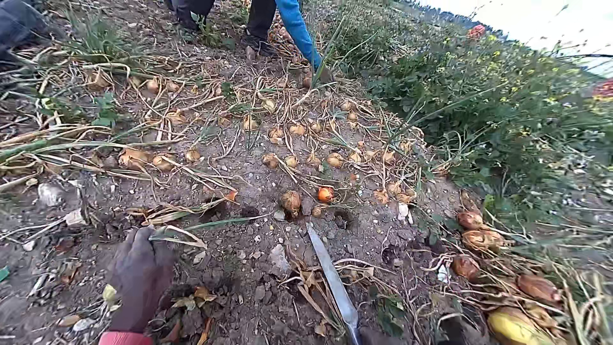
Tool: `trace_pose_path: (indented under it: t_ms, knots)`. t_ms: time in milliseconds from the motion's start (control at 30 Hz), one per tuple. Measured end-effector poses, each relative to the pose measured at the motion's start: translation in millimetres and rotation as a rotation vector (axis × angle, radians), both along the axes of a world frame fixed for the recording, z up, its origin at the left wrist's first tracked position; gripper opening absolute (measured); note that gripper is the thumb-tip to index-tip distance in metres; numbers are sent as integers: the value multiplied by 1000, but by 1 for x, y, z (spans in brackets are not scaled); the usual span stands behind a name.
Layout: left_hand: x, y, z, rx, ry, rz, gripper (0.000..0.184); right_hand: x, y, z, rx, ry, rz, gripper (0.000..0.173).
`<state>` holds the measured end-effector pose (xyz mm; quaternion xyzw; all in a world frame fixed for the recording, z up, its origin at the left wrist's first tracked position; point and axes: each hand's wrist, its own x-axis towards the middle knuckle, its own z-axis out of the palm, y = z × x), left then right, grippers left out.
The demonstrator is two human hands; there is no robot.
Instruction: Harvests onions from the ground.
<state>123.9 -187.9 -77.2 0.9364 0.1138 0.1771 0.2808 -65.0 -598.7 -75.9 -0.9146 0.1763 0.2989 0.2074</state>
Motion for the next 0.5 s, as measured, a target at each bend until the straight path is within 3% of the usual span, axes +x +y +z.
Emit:
trace_pose_path:
  t_ms: [67,133,233,300,400,433,500]
  knots:
    - [36,-18,1,59,-2,-96,35,42,12,15,-92,-252,58,68]
    - [67,-40,-20,132,9,-207,29,122,29,33,-120,-422,140,65]
    - [86,-66,-73,207,47,-266,24,258,37,33,-180,-399,181,50]
    - [85,-69,-83,184,128,-234,27,328,22,15,-197,-316,138,56]
    - [87,-69,-80,185,204,-184,28,364,7,-15,-42,-212,51,70]
    - [87,-69,-81,195,204,-176,27,359,9,-21,8,-241,26,66]
    - [89,-68,-82,210,186,-173,26,340,21,-23,102,-435,-11,40]
